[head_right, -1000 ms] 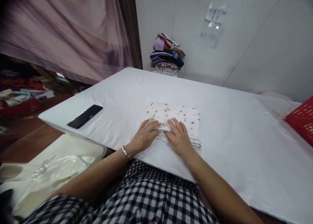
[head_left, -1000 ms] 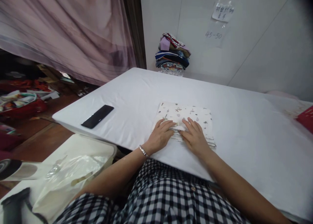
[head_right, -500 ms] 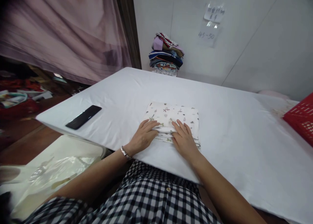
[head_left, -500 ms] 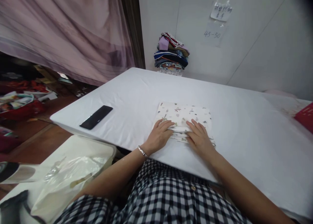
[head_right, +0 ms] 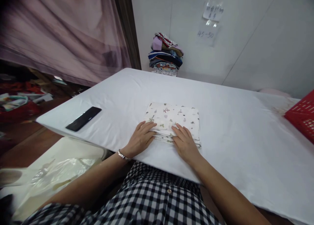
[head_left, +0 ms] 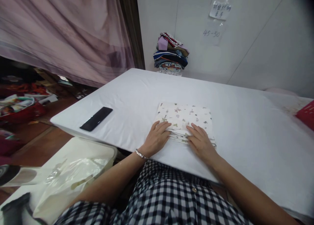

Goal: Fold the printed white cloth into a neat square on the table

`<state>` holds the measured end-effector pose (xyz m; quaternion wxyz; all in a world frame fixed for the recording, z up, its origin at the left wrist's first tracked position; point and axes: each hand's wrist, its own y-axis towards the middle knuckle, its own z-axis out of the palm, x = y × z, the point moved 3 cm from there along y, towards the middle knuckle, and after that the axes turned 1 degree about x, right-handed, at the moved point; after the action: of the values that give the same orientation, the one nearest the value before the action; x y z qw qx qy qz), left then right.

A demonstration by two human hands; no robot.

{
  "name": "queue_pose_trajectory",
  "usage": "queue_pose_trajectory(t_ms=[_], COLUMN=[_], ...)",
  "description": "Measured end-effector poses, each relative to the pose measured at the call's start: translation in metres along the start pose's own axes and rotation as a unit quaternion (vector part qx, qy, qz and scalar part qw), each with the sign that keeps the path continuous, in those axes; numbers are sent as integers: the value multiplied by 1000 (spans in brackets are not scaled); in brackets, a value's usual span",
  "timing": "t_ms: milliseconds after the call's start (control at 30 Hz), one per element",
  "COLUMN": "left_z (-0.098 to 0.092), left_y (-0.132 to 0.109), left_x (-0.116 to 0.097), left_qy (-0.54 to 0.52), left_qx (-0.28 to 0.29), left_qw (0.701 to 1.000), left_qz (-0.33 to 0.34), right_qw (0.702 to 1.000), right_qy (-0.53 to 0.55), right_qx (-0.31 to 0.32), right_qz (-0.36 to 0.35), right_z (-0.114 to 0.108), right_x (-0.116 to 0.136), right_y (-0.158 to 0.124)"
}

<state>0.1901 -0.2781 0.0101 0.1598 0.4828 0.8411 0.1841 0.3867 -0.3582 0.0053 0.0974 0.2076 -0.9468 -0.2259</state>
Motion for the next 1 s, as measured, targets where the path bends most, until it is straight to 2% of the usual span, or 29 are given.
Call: queue_pose_trajectory(t_ms=[333, 533, 667, 767, 1000], left_z=[-6, -11, -11, -10, -6], left_y=[-15, -26, -30, -26, -8], left_x=[-1, 8, 15, 20, 23], left_qy=[9, -59, -120, -121, -53], left_qx=[8, -2, -41, -69, -2], left_qw=[999, 996, 989, 984, 992], left_qz=[-49, -62, -81, -107, -111], right_qw=[999, 998, 997, 996, 990], right_qy=[37, 61, 65, 30, -7], right_qx=[-8, 25, 4, -13, 20], right_qz=[-1, 17, 48, 89, 137], right_z=[-2, -3, -15, -24, -26], right_x=[2, -2, -8, -18, -44], right_y=[-1, -13, -22, -26, -42])
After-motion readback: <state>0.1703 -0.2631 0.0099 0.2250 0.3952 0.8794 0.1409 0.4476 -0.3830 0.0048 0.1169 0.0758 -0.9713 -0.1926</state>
